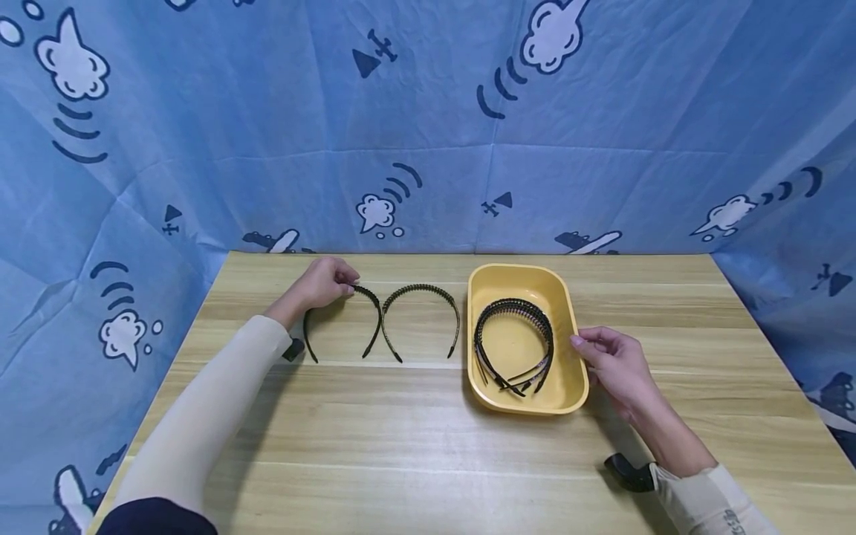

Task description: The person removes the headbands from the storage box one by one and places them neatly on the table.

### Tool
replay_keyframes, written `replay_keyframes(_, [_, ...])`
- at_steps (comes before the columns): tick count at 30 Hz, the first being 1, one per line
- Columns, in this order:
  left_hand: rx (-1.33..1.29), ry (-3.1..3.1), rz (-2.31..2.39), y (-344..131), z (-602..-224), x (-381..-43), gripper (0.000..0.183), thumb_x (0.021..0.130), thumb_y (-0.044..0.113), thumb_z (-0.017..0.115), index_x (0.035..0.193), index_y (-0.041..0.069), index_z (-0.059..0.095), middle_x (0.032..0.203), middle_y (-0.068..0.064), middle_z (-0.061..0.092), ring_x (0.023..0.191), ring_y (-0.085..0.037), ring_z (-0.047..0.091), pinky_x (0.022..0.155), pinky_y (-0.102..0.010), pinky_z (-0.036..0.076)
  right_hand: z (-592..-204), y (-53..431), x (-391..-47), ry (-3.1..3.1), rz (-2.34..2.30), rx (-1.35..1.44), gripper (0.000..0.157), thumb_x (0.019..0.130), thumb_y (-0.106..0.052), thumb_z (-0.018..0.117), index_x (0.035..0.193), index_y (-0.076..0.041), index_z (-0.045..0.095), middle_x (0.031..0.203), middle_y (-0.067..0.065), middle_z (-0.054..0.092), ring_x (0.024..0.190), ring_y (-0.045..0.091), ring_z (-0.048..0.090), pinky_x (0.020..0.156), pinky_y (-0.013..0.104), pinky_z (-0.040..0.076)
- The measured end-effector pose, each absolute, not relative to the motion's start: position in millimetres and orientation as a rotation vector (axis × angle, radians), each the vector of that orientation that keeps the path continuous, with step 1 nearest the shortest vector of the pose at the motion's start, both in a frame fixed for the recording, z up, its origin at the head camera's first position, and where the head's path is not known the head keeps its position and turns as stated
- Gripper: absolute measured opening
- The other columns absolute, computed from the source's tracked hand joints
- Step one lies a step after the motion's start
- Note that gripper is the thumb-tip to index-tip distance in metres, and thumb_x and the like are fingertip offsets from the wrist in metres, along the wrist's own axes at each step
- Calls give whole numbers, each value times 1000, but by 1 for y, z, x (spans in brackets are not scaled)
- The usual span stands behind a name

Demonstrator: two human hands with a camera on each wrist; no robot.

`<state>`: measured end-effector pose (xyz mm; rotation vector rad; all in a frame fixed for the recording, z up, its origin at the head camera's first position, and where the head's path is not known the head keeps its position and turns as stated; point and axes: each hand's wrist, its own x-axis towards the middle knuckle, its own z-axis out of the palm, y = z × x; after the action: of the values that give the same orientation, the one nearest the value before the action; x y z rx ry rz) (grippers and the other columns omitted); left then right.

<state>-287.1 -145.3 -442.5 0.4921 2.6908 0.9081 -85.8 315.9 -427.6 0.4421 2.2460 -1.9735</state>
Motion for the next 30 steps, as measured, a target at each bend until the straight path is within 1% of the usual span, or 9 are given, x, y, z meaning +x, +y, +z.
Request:
replay_keyframes(4, [534, 2687, 915, -140, -438, -285, 30, 86, 2, 70, 117, -1, 69, 111, -17, 70, 101, -29, 65, 94, -42, 53, -427, 316, -85, 2239, -1979, 448, 16, 96, -19, 65, 106, -7, 60, 81, -9, 69, 73, 7, 66, 56, 27, 57])
replay_keyframes(11, [553, 2676, 942, -128, -428, -282, 29, 88, 3, 68, 117, -2, 69, 108, -18, 70, 99, -29, 65, 92, -42, 54, -425, 315, -86, 2242, -1971, 435, 17, 97, -16, 63, 108, -3, 59, 82, -9, 68, 76, 7, 66, 63, 27, 59])
replay_keyframes(19, [618, 2678, 919, -107, -419, -286, 29, 92, 11, 67, 119, 0, 68, 106, -12, 71, 96, -25, 65, 88, -39, 55, -425, 315, -85, 2253, -1969, 425, 17, 97, -15, 62, 107, -2, 59, 81, -8, 69, 73, 8, 67, 60, 27, 59])
replay_keyframes(23, [641, 2668, 925, -96, -413, -285, 29, 93, 12, 67, 119, 0, 68, 105, -12, 70, 95, -25, 65, 86, -38, 55, -425, 315, -84, 2253, -1980, 415, 19, 97, -17, 63, 107, -1, 59, 81, -8, 68, 73, 8, 68, 60, 27, 59])
replay_keyframes(27, [663, 2657, 952, -85, -409, -284, 29, 93, 12, 67, 118, -1, 69, 105, -12, 71, 94, -24, 65, 86, -36, 56, -425, 314, -84, 2248, -1994, 407, 18, 97, -18, 64, 105, -2, 59, 81, -7, 68, 73, 8, 68, 61, 27, 60])
replay_keyframes(30, [687, 2649, 970, -76, -408, -285, 28, 94, 12, 67, 118, -1, 69, 104, -12, 71, 93, -23, 66, 84, -35, 56, -426, 314, -84, 2257, -1986, 412, 20, 97, -19, 64, 106, -2, 59, 81, -8, 68, 72, 8, 67, 59, 27, 59])
